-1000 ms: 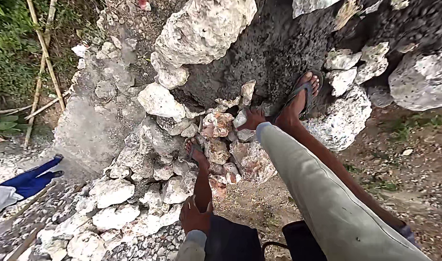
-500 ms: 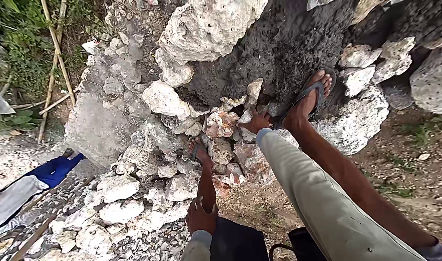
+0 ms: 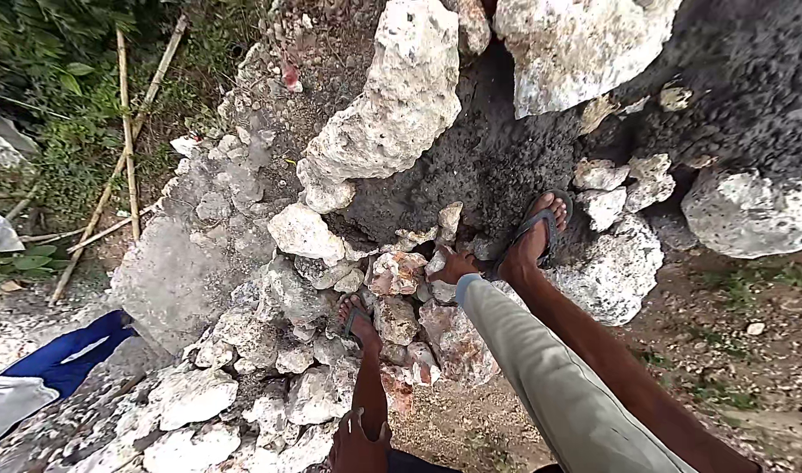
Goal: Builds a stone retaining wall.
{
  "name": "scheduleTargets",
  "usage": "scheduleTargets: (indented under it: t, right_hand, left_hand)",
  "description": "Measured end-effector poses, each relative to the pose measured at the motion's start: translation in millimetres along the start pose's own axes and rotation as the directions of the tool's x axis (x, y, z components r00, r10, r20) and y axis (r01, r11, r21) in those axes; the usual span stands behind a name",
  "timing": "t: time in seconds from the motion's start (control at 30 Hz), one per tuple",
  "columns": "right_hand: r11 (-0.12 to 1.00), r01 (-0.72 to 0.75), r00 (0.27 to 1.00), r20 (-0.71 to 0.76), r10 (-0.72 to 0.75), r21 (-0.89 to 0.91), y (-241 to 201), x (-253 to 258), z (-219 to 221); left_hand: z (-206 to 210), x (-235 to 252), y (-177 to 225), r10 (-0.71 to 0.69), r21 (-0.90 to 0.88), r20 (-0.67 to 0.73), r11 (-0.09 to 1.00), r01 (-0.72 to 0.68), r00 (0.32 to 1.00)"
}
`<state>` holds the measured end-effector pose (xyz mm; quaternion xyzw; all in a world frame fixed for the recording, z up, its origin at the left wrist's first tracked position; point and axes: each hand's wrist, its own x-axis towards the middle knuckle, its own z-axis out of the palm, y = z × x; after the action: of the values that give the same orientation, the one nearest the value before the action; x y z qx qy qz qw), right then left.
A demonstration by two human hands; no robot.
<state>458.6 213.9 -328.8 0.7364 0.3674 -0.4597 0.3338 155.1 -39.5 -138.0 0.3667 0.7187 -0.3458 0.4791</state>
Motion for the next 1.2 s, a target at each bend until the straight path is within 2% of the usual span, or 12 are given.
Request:
scheduleTargets:
  t: [0.07, 0.43, 0.7, 0.87, 1.03, 1.13, 1.2]
  right_hand:
    - [1.0, 0.027, 0.999, 0.037, -0.026, -0.011, -1.6, 4.6, 1.9]
    - [0.993, 0.049, 0.999, 0.02, -0.047, -0.111, 1.4, 14.2, 3.5]
    - [0.984, 0.058, 0.998, 0.045, -0.051, -0.169, 1.5, 9.1, -0.2]
    - [0.982, 0.043, 0.999, -0.016, -0.047, -0.183, -3.3, 9.0, 3.7]
    - [0.966, 0.099, 0.995, 0.009, -0.1, -0.238, 0.6, 5.2, -14.9]
    - [0.972, 0.162, 0.986, 0.002, -0.164, -0.172, -1.7, -13.8, -30.3]
    - [0.99, 0.139, 0.989, -0.036, -0.14, -0.039, 1.7, -20.9, -31.9]
  left_hand:
    - [0.6, -0.3, -1.9, 0.003, -0.006, 0.003, 1.0, -0.003, 1.0]
    - [1.9, 3.5, -2.4, 0.009, -0.012, -0.008, 1.0, -0.01, 1.0]
    - [1.0, 0.9, 3.8, -0.052, 0.003, 0.059, 0.999, 0.051, 0.997]
    - [-2.9, 1.9, 5.6, -0.046, -0.023, 0.062, 0.999, 0.048, 0.997]
    - [0.8, 1.7, 4.1, -0.021, -0.058, 0.086, 0.998, 0.026, 0.996]
    - [0.1, 0.0, 1.3, 0.007, -0.105, 0.088, 0.994, 0.003, 0.996]
    - [-1.0, -0.8, -1.2, 0.004, -0.129, 0.096, 0.992, 0.008, 0.995]
